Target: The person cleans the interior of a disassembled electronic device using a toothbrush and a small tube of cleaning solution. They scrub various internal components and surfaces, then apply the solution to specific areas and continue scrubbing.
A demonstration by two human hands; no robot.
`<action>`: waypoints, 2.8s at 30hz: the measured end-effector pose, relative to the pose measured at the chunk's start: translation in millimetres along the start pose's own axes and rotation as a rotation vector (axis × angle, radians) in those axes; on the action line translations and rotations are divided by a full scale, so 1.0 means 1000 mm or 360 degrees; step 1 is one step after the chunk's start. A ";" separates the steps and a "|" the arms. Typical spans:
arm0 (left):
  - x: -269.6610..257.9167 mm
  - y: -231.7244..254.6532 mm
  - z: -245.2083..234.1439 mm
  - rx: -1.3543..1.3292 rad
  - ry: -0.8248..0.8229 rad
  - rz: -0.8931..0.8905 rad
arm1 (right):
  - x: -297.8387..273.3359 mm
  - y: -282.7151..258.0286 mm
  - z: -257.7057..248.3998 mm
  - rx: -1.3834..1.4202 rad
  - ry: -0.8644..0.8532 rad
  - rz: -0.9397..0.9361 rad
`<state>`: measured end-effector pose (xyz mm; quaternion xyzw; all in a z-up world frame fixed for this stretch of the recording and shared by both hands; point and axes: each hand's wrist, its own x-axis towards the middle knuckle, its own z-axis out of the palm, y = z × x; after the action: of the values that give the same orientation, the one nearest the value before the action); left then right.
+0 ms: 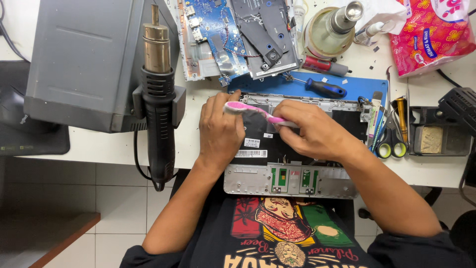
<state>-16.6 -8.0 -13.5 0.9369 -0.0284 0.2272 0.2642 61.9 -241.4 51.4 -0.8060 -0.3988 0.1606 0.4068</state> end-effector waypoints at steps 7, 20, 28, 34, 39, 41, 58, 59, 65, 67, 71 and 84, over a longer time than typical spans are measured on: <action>0.001 -0.003 0.002 -0.0034 0.0009 -0.0020 | 0.002 -0.012 0.017 -0.0181 -0.0226 -0.0270; -0.001 -0.001 -0.006 -0.0247 0.0048 -0.0054 | 0.032 -0.026 -0.002 0.0181 0.0535 -0.0074; -0.013 0.006 -0.019 0.0001 -0.0064 -0.0202 | 0.024 0.032 -0.010 -0.0769 0.0978 -0.0259; -0.010 0.015 -0.020 0.0128 -0.0181 -0.0217 | 0.002 0.049 -0.013 -0.1101 0.0913 0.0105; -0.006 0.013 -0.014 0.0227 -0.0261 -0.0254 | -0.001 0.044 -0.018 -0.1120 0.0755 0.0236; -0.003 0.013 -0.014 0.0234 -0.0263 -0.0271 | -0.004 0.046 -0.019 -0.1076 0.0742 0.0251; 0.007 0.029 -0.001 0.0207 -0.0169 0.0133 | -0.005 -0.021 -0.021 0.0264 0.0270 0.0299; 0.005 0.027 0.001 0.0208 -0.0164 0.0092 | -0.006 -0.020 -0.019 0.0286 0.0255 0.0301; 0.005 0.021 -0.006 0.0279 -0.0051 0.0095 | 0.003 -0.016 -0.009 0.0361 0.0284 0.0282; 0.008 0.019 -0.008 0.0273 -0.0003 0.0082 | 0.005 -0.014 -0.008 0.0364 0.0308 0.0273; 0.020 0.013 -0.002 0.0157 0.0119 0.0073 | 0.005 -0.007 -0.017 0.0124 0.0442 0.0188; 0.013 0.005 -0.022 0.0270 0.0122 -0.0058 | 0.021 -0.016 -0.024 -0.0200 0.0536 -0.0102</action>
<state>-14.6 0.1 11.1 0.9469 0.0181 0.2597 0.1888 81.4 -231.9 79.9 -0.8322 -0.3598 -0.0148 0.4216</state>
